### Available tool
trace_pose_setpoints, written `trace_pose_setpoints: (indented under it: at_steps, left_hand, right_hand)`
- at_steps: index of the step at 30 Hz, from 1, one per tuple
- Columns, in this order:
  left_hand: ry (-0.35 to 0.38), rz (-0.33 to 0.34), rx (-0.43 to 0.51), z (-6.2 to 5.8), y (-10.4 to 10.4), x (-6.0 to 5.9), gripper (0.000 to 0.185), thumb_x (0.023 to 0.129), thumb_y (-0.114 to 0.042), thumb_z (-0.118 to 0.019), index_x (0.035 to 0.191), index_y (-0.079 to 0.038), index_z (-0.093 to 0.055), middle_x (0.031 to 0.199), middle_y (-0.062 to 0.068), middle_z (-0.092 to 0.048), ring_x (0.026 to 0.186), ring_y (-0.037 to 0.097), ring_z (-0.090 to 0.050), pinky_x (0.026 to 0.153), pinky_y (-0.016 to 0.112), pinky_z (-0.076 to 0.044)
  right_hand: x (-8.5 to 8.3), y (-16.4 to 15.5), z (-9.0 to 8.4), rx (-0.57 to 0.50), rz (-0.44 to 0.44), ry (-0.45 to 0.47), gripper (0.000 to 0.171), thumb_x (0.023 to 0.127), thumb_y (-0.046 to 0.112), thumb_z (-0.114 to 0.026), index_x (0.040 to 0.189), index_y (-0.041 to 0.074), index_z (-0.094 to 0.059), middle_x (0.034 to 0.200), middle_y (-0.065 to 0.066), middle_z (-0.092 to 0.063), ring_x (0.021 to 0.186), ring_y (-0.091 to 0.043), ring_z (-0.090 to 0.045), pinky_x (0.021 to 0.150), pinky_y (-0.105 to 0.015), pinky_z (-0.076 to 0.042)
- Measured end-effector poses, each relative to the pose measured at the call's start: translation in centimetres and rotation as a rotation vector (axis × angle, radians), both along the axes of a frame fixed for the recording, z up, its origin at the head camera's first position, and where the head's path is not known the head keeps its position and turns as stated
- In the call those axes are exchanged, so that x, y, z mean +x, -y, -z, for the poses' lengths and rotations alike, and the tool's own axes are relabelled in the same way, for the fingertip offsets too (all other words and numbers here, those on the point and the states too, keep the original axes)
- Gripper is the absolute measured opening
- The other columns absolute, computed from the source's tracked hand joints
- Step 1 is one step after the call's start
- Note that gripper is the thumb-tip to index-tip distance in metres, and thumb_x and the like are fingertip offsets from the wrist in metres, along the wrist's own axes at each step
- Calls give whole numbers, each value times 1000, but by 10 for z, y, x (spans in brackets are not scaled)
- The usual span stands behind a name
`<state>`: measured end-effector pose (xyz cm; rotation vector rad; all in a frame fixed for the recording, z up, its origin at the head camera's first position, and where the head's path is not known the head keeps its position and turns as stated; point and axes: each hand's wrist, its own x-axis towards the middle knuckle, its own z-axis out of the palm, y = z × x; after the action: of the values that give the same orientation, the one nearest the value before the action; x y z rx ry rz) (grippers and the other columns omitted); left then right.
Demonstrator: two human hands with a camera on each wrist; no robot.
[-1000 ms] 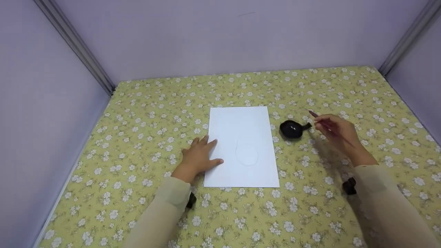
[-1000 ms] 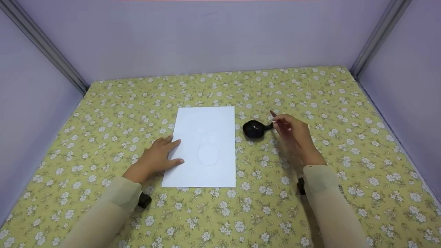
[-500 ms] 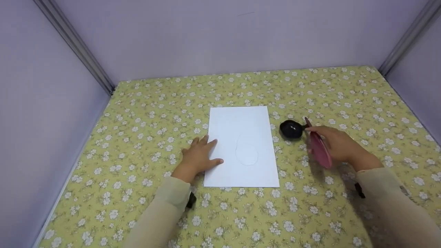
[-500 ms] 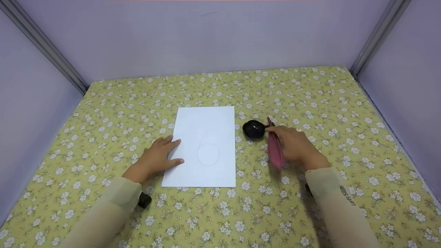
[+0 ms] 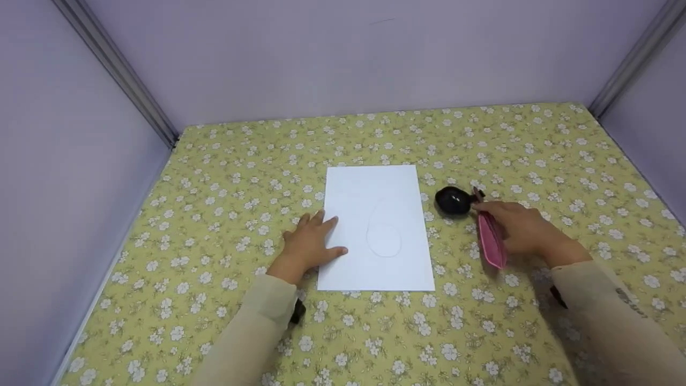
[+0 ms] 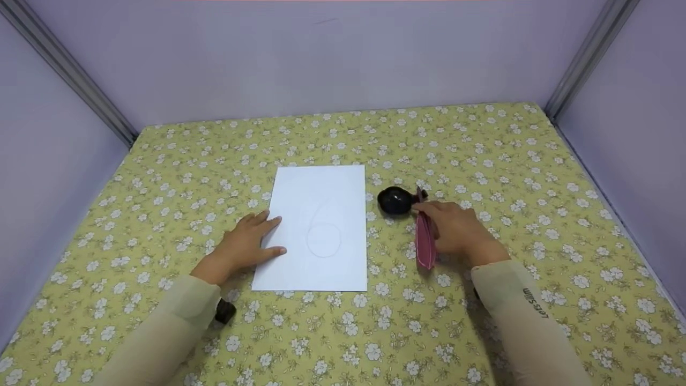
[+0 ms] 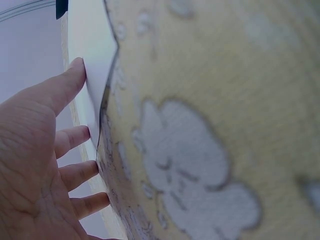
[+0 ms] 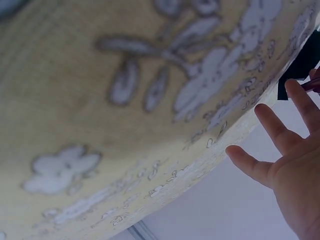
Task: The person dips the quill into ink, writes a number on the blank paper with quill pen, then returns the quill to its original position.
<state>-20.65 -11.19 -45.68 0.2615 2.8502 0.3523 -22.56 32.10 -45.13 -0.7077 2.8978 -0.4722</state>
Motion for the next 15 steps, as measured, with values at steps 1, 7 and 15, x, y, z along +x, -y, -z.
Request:
trace_pose_setpoints:
  at_steps: [1,7,15]
  left_hand:
    - [1,0,0,0,0,0,78,85,-61,-59,149,-25,-35,157,8,-20,141,37,-15,96,73,-23]
    - [1,1,-1,2,-1,-1,78,85,-61,-59,149,-25,-35,157,8,-20,141,37,-15,96,72,-23]
    - [-2,-13,-6,0,-4,0,80,83,-61,-61,150,-26,-34,156,7,-22,141,36,-17,97,71,-23]
  right_hand:
    - [0,0,1,3,0,-4,84,71,30,-80,144,20,-40,142,-18,-42,125,-45,-39,93,-70,-31]
    - [-2,1,5,47,-42,-68,66,81,24,-70,141,17,-44,138,-20,-46,122,-44,-43,91,-68,-35]
    - [1,-1,6,70,-66,-55,56,90,26,-62,142,21,-43,139,-20,-44,125,-44,-40,87,-74,-31]
